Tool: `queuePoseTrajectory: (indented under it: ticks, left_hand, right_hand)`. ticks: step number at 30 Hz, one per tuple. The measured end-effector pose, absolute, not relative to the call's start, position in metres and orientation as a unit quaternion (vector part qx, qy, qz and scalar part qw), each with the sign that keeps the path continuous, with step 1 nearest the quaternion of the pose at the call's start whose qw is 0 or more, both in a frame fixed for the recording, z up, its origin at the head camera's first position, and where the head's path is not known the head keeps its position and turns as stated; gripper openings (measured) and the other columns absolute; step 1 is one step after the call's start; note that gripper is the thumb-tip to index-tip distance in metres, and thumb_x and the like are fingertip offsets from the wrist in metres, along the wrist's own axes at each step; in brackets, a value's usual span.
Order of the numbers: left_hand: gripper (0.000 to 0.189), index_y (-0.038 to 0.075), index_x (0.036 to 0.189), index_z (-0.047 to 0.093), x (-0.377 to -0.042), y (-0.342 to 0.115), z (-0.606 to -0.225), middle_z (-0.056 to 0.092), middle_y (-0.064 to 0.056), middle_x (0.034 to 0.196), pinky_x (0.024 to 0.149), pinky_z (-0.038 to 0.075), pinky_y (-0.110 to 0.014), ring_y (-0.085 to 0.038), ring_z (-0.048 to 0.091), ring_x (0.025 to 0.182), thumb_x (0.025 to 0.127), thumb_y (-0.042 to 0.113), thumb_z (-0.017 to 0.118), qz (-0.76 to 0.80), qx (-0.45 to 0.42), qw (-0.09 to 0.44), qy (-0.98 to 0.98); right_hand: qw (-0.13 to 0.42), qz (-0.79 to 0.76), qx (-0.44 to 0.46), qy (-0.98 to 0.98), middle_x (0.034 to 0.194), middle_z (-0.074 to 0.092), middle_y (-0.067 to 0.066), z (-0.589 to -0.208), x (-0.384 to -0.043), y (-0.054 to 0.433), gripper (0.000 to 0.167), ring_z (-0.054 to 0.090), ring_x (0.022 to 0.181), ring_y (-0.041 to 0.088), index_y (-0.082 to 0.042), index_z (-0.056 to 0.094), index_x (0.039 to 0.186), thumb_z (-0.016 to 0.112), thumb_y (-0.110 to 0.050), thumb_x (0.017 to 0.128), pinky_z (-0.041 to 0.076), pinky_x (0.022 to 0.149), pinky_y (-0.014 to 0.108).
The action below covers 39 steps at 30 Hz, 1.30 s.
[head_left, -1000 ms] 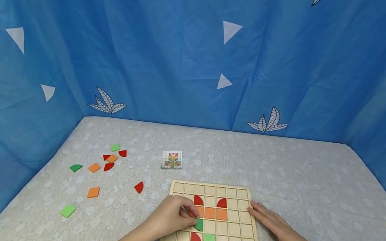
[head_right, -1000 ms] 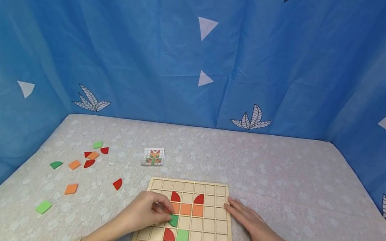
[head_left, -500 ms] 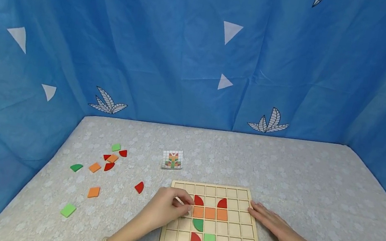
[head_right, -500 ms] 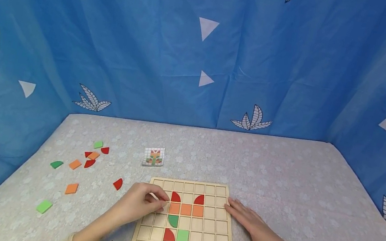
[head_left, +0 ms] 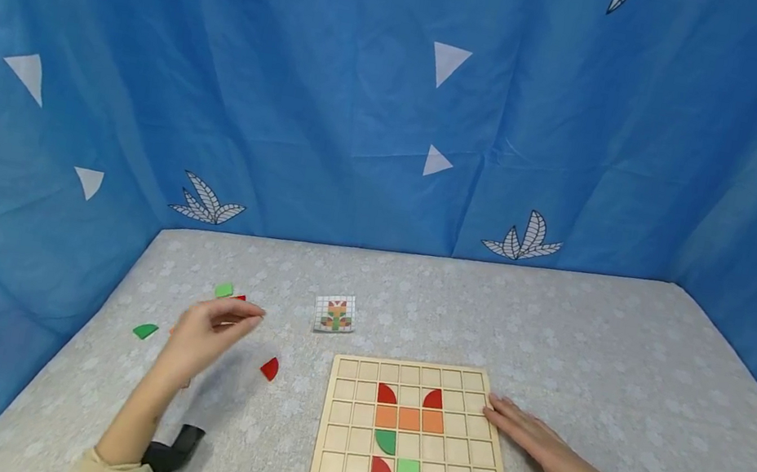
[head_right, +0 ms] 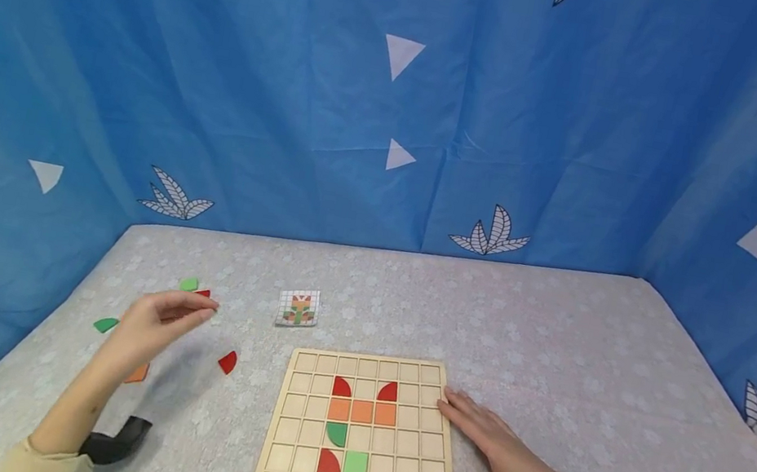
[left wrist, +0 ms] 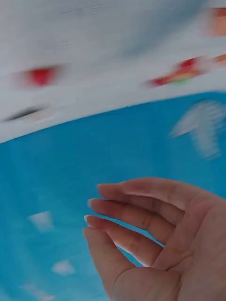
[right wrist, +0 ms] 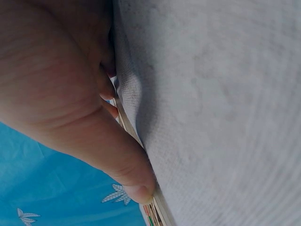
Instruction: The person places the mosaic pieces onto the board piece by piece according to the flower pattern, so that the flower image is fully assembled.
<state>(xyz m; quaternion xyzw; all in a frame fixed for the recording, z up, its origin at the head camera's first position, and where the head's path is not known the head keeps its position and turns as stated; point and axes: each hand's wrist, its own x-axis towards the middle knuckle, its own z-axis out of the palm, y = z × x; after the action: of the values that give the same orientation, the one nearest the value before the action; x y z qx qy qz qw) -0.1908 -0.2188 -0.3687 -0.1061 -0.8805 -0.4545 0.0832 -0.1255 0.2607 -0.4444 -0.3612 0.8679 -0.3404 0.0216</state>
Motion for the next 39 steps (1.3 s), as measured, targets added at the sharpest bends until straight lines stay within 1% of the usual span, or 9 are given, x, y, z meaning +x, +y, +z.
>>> queuePoseTrajectory:
  ticks: [4, 8, 13, 16, 19, 23, 24, 31, 39]
  left_hand:
    - [0.034, 0.001, 0.11, 0.066, -0.206, -0.292, -0.391, 0.063, -0.013, 0.106, 0.068, 0.052, -0.027, -0.022, 0.057, 0.095, 0.092, 0.03, 0.061, -0.382, -0.022, 0.135, -0.914]
    - [0.048, 0.003, 0.121, 0.06, -0.207, -0.349, -0.411, 0.059, -0.014, 0.116, 0.063, 0.047, -0.021, -0.018, 0.052, 0.102, 0.092, 0.042, 0.057, -0.361, 0.035, 0.125, -0.923]
    - [0.065, 0.003, 0.144, 0.033, -0.197, -0.375, -0.41, 0.034, -0.022, 0.143, 0.076, 0.038, -0.01, -0.033, 0.032, 0.129, 0.094, 0.038, 0.055, -0.448, 0.033, 0.05, -0.892]
    - [0.07, 0.0, 0.147, 0.021, -0.194, -0.378, -0.411, 0.023, -0.026, 0.147, 0.078, 0.033, -0.005, -0.04, 0.022, 0.133, 0.096, 0.035, 0.053, -0.457, 0.028, 0.01, -0.889]
    - [0.072, -0.005, 0.146, 0.018, -0.193, -0.377, -0.417, 0.019, -0.029, 0.147, 0.1, 0.03, -0.023, -0.046, 0.015, 0.133, 0.096, 0.03, 0.055, -0.451, 0.011, -0.015, -0.893]
    - [0.073, -0.007, 0.144, 0.024, -0.197, -0.373, -0.427, 0.019, -0.034, 0.144, 0.1, 0.016, -0.063, -0.05, 0.011, 0.132, 0.093, 0.03, 0.06, -0.398, -0.002, -0.017, -0.917]
    - [0.072, -0.008, 0.143, 0.027, -0.197, -0.372, -0.43, 0.021, -0.035, 0.143, 0.098, 0.016, -0.064, -0.052, 0.012, 0.131, 0.092, 0.031, 0.06, -0.379, -0.003, -0.011, -0.925]
    - [0.048, -0.009, 0.129, 0.048, -0.197, -0.369, -0.443, 0.041, -0.034, 0.131, 0.094, 0.028, -0.062, -0.052, 0.032, 0.122, 0.092, 0.018, 0.061, -0.317, 0.02, 0.085, -0.945]
    - [0.036, -0.008, 0.119, 0.059, -0.197, -0.367, -0.444, 0.055, -0.028, 0.119, 0.089, 0.037, -0.055, -0.045, 0.046, 0.114, 0.089, 0.011, 0.064, -0.323, 0.048, 0.129, -0.936]
  right_hand:
    - [0.022, -0.339, -0.36, 0.869, 0.152, 0.021, 0.012, -0.445, -0.126, 0.261, 0.088, 0.015, 0.137, 0.014, -0.012, 0.031, 0.147, 0.076, -0.034, 0.076, 0.014, 0.097, 0.016]
    - [0.022, -0.333, -0.361, 0.871, 0.152, 0.021, 0.011, -0.445, -0.126, 0.262, 0.087, 0.015, 0.137, 0.013, -0.012, 0.03, 0.147, 0.075, -0.035, 0.076, 0.019, 0.098, 0.021]
    - [0.021, -0.342, -0.366, 0.865, 0.151, 0.021, 0.013, -0.444, -0.126, 0.262, 0.088, 0.014, 0.138, 0.015, -0.011, 0.03, 0.147, 0.076, -0.033, 0.076, 0.009, 0.096, 0.011]
    - [0.02, -0.336, -0.363, 0.869, 0.151, 0.021, 0.012, -0.444, -0.126, 0.262, 0.088, 0.015, 0.138, 0.016, -0.012, 0.03, 0.147, 0.076, -0.034, 0.076, 0.014, 0.097, 0.016]
    - [0.022, -0.331, -0.357, 0.873, 0.152, 0.021, 0.011, -0.443, -0.126, 0.262, 0.087, 0.016, 0.137, 0.016, -0.013, 0.03, 0.147, 0.076, -0.035, 0.076, 0.021, 0.098, 0.024]
    - [0.021, -0.322, -0.357, 0.877, 0.152, 0.022, 0.011, -0.442, -0.125, 0.262, 0.087, 0.018, 0.137, 0.016, -0.013, 0.031, 0.147, 0.075, -0.035, 0.076, 0.028, 0.096, 0.033]
    - [0.021, -0.32, -0.356, 0.878, 0.152, 0.022, 0.01, -0.442, -0.125, 0.261, 0.087, 0.018, 0.137, 0.017, -0.013, 0.031, 0.147, 0.075, -0.036, 0.076, 0.029, 0.096, 0.034]
    - [0.023, -0.322, -0.357, 0.876, 0.152, 0.022, 0.011, -0.441, -0.125, 0.26, 0.087, 0.018, 0.137, 0.017, -0.013, 0.031, 0.147, 0.075, -0.036, 0.076, 0.028, 0.096, 0.034]
    - [0.024, -0.329, -0.364, 0.871, 0.151, 0.021, 0.012, -0.44, -0.125, 0.261, 0.087, 0.017, 0.137, 0.016, -0.011, 0.03, 0.147, 0.075, -0.034, 0.077, 0.023, 0.097, 0.026]
